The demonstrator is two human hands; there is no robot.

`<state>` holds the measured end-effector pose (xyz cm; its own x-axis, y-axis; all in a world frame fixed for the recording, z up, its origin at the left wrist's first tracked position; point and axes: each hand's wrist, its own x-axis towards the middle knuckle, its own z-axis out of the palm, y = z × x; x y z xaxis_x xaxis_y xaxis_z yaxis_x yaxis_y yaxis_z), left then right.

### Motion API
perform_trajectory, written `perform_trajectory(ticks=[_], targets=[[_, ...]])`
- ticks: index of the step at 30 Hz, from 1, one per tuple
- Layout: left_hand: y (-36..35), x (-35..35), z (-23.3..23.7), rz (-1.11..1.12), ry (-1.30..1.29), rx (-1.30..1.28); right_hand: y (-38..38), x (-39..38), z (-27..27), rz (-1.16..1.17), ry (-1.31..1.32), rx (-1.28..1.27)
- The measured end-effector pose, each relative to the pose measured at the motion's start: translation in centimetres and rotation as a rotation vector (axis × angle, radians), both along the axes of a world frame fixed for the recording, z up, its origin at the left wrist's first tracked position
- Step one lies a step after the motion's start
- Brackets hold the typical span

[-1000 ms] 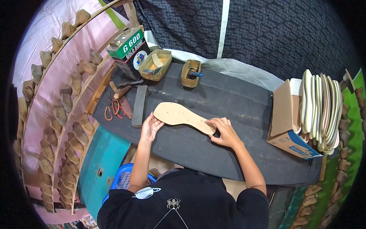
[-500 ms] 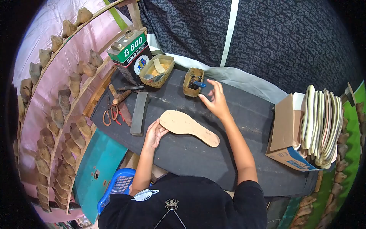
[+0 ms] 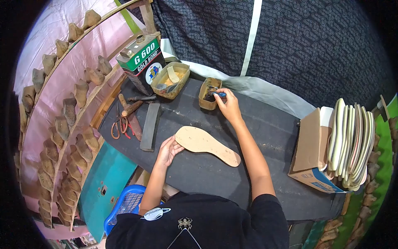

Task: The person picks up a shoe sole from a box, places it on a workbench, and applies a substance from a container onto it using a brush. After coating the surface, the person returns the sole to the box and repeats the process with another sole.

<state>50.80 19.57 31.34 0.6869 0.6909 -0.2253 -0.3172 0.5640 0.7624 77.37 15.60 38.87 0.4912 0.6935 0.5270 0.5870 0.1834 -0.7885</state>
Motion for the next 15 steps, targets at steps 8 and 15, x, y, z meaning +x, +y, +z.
perform_trajectory(ticks=[8, 15], targets=[[-0.3, 0.0, 0.4, -0.005, 0.046, 0.036, -1.1, -0.3, 0.6, -0.013, -0.024, 0.074], [-0.7, 0.1, 0.0, 0.001, 0.104, 0.16, -1.3, -0.5, -0.1, -0.009, 0.029, 0.186]])
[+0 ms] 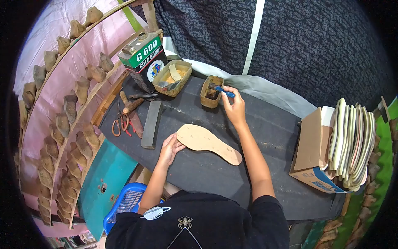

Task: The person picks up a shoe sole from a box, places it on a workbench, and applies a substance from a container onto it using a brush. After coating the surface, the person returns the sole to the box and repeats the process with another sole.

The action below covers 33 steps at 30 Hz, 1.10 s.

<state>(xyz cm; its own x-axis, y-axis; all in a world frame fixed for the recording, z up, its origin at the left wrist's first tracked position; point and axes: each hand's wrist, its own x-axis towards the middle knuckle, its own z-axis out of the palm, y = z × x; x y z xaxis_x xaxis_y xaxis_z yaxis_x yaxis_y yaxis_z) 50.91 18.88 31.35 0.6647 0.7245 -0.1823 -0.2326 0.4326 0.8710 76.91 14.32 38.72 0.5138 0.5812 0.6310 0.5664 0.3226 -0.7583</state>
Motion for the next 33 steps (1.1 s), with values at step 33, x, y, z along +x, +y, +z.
perform_trajectory(ticks=[33], targets=[[3.3, -0.4, 0.3, 0.122, 0.431, 1.223, -9.4, -9.3, 0.7, 0.527, 0.115, -0.129]])
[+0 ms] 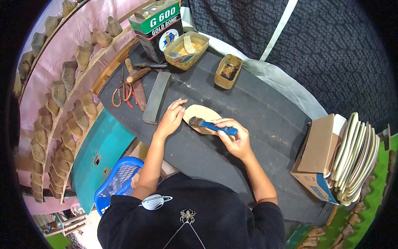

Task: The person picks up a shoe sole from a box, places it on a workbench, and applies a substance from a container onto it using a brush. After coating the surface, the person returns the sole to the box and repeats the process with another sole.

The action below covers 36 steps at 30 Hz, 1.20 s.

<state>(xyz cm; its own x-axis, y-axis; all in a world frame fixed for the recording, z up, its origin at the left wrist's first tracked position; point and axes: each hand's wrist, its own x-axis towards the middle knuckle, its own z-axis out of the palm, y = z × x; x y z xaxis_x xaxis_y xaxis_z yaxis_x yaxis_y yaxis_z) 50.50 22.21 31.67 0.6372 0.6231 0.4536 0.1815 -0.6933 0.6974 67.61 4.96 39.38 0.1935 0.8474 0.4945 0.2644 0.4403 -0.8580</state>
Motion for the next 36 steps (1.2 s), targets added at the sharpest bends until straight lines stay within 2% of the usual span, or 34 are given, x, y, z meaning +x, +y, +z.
perform_trajectory(ticks=[16, 22, 28, 32, 36], targets=[[-0.4, 0.0, 0.4, 0.013, 0.043, 0.005, -0.7, 0.4, 1.2, 0.038, -0.256, -0.094], [-0.3, 0.2, 0.3, 0.023, 0.042, 0.017, -1.8, 1.5, 1.6, 0.036, -0.277, -0.05], [-0.3, 0.1, 0.2, 0.023, 0.057, 0.026, -0.1, -0.4, 0.5, 0.009, -0.231, 0.0], [-0.3, 0.1, 0.1, 0.024, 0.056, 0.034, -0.1, -0.9, 0.1, 0.043, -0.327, -0.015], [-0.4, 0.2, 0.2, 0.024, 0.065, 0.041, -0.8, 0.0, 0.6, 0.083, -0.418, 0.089]])
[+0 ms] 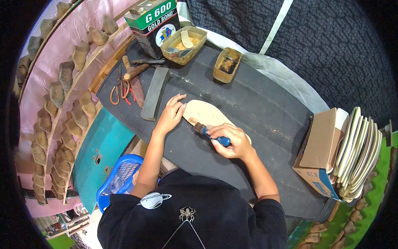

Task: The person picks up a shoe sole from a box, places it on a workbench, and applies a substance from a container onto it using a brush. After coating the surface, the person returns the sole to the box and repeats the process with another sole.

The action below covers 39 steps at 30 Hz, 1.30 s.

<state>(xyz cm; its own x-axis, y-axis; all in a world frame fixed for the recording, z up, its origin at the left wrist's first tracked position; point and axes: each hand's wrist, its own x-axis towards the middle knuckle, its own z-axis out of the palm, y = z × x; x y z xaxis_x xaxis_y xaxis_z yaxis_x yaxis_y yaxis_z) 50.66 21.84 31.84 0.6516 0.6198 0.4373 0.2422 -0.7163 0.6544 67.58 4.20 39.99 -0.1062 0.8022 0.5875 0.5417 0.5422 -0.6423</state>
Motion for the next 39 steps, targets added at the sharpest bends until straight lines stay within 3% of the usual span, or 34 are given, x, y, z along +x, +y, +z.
perform_trajectory(ticks=[17, 24, 30, 39], targets=[[0.0, 0.0, 0.0, 0.002, 0.012, 0.001, 0.1, -0.2, -0.5, 0.003, -0.002, 0.026], [0.0, 0.0, 0.0, 0.007, 0.023, 0.003, -0.3, 0.4, -1.3, -0.056, 0.159, 0.154], [-0.1, 0.0, 0.1, 0.002, 0.024, -0.003, 0.5, -0.2, -1.5, -0.093, 0.094, -0.019], [0.0, 0.0, 0.0, 0.007, 0.036, -0.016, -0.2, 1.5, -1.4, -0.127, 0.039, 0.24]])
